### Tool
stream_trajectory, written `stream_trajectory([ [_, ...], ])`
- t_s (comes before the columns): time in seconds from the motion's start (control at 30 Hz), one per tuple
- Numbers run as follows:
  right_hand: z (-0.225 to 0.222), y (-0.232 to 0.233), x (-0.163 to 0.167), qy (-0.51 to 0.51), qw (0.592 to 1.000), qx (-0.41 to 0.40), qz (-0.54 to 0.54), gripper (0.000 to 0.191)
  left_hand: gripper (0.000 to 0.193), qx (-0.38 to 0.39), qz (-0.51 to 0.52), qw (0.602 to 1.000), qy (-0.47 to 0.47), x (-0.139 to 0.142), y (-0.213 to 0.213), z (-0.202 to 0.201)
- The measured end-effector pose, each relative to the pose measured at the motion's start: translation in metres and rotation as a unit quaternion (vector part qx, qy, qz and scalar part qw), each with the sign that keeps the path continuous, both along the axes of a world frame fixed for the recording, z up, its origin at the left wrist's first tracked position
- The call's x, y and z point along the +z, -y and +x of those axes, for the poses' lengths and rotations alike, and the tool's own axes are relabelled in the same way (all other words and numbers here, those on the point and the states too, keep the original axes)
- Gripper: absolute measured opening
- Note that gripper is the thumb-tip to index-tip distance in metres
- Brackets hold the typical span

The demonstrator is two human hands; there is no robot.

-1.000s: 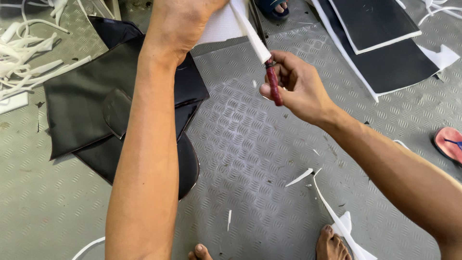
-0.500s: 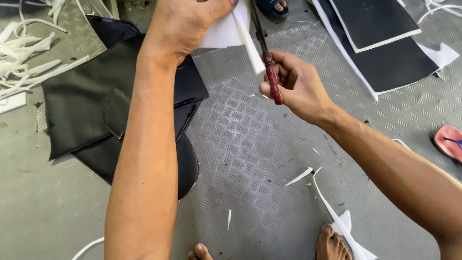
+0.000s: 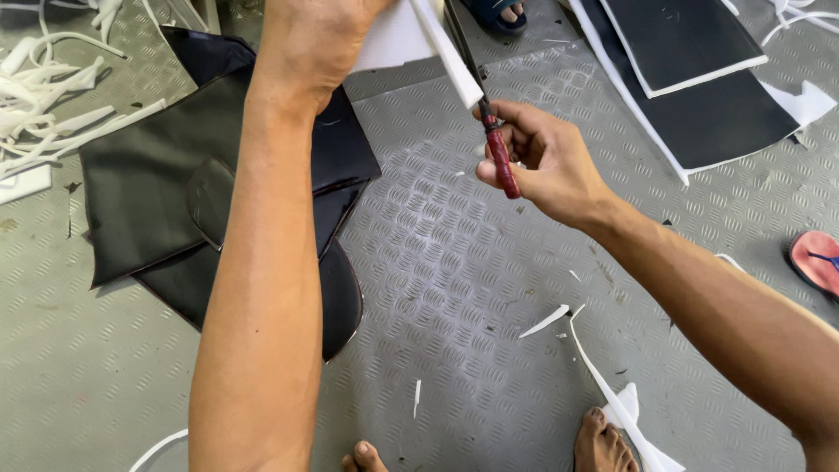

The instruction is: The person uses shears to trim the edges of stacked black leather pieces, following a white template outline. They rotate and reposition the stack to cut along straight and curved edges, then trim a separate white foam strip into small pieces.

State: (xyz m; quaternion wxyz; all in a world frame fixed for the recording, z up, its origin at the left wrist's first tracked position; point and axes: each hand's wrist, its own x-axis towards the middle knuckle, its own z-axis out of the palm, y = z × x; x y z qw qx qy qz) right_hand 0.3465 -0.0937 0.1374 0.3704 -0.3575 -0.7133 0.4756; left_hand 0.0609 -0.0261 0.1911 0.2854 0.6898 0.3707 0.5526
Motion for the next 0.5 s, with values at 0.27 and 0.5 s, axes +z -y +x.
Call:
stream_trajectory([
  [0.27, 0.0003, -0.0017, -0.0008, 0.027, 0.999, -0.017, -0.016, 0.061, 0.022, -0.019, 0.005, 1.000, -0.022, 0.0050, 0.0047, 0.0032],
  [0.5, 0.0000, -0.0035, -0.0029, -0.011, 1.000, 0.004, 0.016, 0.066, 0.022, -0.039, 0.012, 0.999, -0.031, 0.0059, 0.0056, 0.0086],
])
